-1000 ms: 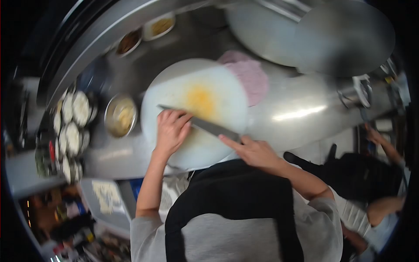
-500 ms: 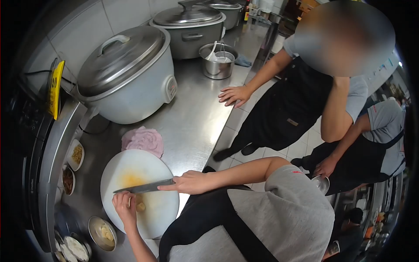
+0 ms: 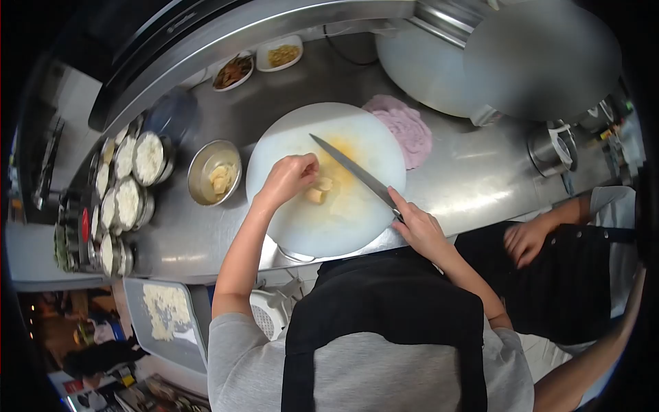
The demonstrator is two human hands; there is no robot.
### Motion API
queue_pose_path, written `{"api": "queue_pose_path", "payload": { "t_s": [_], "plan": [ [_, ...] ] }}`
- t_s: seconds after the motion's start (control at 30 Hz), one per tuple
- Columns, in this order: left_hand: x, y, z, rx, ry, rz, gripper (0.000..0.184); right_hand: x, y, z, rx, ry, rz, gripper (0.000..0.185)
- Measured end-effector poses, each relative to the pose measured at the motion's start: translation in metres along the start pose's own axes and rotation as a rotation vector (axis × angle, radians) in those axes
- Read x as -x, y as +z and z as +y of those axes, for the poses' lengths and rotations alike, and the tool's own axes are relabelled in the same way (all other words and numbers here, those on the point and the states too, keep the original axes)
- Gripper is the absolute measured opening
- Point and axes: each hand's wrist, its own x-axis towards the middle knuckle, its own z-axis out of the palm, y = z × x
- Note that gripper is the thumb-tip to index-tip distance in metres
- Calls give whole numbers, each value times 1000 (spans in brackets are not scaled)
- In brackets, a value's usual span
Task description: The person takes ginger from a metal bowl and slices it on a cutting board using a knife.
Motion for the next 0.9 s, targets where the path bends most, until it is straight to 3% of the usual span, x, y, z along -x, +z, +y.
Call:
{"api": "queue_pose_path", "payload": {
  "t_s": [0.17,0.33,0.63,0.77,0.87,0.9],
  "plan": [
    [-12,8,-7,62,-42,-162,7,-6,6,4,-106,-21,19,74],
    [-21,14,-8,-37,65,-357,5,-8,3,5,-169,13,-28,73],
    [-38,16,2,-219,210,-452,7,-12,6,7,-170,-58,-6,71],
    [-34,14,6,-250,152,-444,6,-15,3,5,-146,-45,-55,71],
    [-22,9,5,-140,65,-357,7,-16,3,7,-151,-52,-68,69],
    [-14,8,0,-96,100,-226,8,-16,2,5,-171,-74,-54,69]
  ]
}}
